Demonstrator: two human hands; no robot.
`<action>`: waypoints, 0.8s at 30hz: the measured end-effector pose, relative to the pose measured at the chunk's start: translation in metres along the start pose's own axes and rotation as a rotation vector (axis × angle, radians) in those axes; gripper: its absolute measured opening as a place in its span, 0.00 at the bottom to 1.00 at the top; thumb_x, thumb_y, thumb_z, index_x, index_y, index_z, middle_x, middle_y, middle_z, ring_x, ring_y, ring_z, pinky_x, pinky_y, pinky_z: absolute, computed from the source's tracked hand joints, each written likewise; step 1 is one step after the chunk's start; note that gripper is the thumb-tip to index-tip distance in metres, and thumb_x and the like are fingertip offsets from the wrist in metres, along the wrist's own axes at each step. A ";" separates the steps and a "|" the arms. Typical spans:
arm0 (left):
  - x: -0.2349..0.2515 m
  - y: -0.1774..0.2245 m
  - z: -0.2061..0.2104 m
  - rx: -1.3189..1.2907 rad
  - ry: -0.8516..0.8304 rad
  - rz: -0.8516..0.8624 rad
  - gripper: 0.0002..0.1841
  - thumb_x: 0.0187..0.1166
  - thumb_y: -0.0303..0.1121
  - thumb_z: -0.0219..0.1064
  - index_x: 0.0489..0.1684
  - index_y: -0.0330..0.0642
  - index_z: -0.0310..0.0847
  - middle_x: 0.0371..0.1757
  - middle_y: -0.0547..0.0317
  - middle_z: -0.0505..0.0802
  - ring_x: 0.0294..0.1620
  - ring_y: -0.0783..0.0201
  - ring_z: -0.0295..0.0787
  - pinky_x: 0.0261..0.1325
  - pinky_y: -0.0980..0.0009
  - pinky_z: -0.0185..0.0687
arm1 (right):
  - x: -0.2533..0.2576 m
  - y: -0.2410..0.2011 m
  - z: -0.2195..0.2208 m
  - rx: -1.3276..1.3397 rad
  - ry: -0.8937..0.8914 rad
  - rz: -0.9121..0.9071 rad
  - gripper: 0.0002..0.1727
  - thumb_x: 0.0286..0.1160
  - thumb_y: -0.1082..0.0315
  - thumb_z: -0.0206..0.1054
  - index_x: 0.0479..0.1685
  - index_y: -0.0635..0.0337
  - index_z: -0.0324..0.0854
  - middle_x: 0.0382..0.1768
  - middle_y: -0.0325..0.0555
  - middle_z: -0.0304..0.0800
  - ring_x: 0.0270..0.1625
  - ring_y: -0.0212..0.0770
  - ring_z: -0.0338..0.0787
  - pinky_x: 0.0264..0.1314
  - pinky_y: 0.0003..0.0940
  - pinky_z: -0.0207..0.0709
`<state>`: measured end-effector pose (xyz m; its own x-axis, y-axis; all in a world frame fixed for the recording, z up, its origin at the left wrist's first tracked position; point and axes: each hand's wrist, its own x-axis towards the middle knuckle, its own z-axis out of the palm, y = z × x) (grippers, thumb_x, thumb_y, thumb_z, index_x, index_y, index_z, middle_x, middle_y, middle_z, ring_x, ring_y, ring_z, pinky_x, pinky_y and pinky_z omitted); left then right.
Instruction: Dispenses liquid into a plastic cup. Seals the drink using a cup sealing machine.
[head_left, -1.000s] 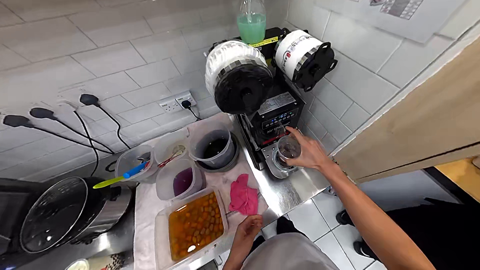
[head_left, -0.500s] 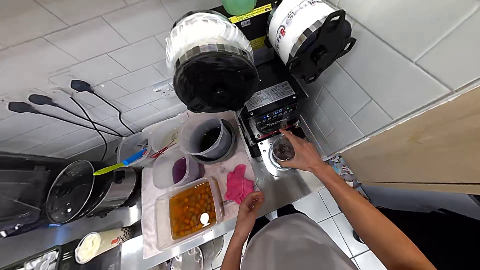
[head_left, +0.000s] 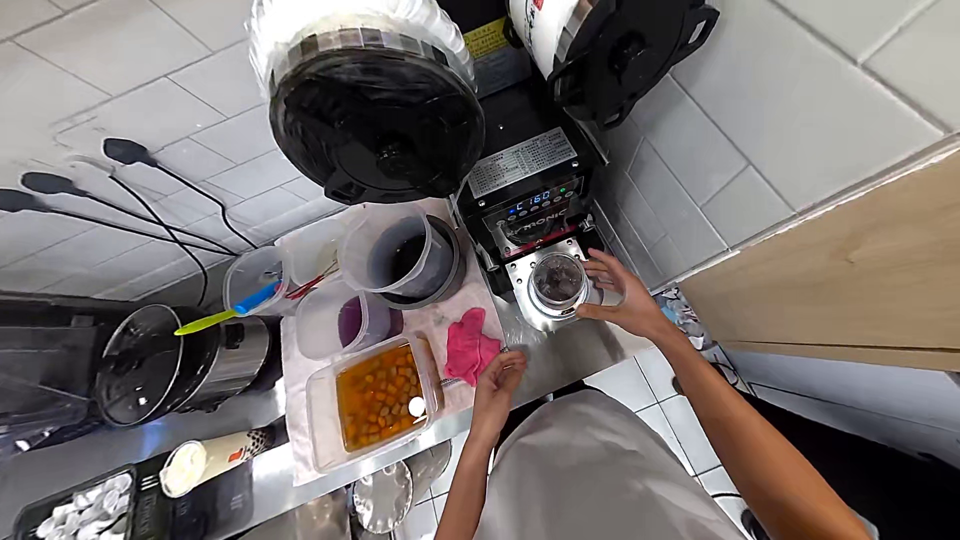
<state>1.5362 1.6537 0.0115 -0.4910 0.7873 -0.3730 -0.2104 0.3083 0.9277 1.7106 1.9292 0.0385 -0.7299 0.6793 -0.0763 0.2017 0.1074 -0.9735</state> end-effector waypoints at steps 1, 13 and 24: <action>0.006 0.007 0.004 0.005 -0.005 0.028 0.18 0.83 0.27 0.62 0.68 0.30 0.79 0.61 0.44 0.92 0.63 0.50 0.90 0.65 0.55 0.89 | -0.002 0.000 -0.005 0.027 -0.025 0.027 0.60 0.45 0.53 0.91 0.89 0.51 0.62 0.73 0.41 0.84 0.75 0.39 0.83 0.75 0.43 0.83; 0.069 0.067 0.055 0.138 0.063 0.155 0.48 0.61 0.36 0.86 0.88 0.55 0.63 0.75 0.56 0.83 0.53 0.57 0.94 0.48 0.59 0.97 | 0.002 -0.011 -0.006 -0.017 -0.031 -0.005 0.35 0.62 0.52 0.83 0.74 0.49 0.83 0.66 0.36 0.91 0.66 0.35 0.90 0.69 0.40 0.86; 0.082 0.075 0.062 0.365 0.129 0.172 0.43 0.60 0.48 0.86 0.82 0.59 0.74 0.65 0.60 0.86 0.43 0.67 0.91 0.40 0.68 0.93 | 0.007 -0.010 -0.003 0.038 0.006 0.005 0.31 0.62 0.56 0.85 0.69 0.52 0.86 0.61 0.39 0.94 0.61 0.36 0.92 0.67 0.38 0.87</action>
<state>1.5322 1.7746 0.0514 -0.5997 0.7775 -0.1894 0.1857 0.3654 0.9121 1.7057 1.9355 0.0482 -0.7248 0.6844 -0.0797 0.1799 0.0763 -0.9807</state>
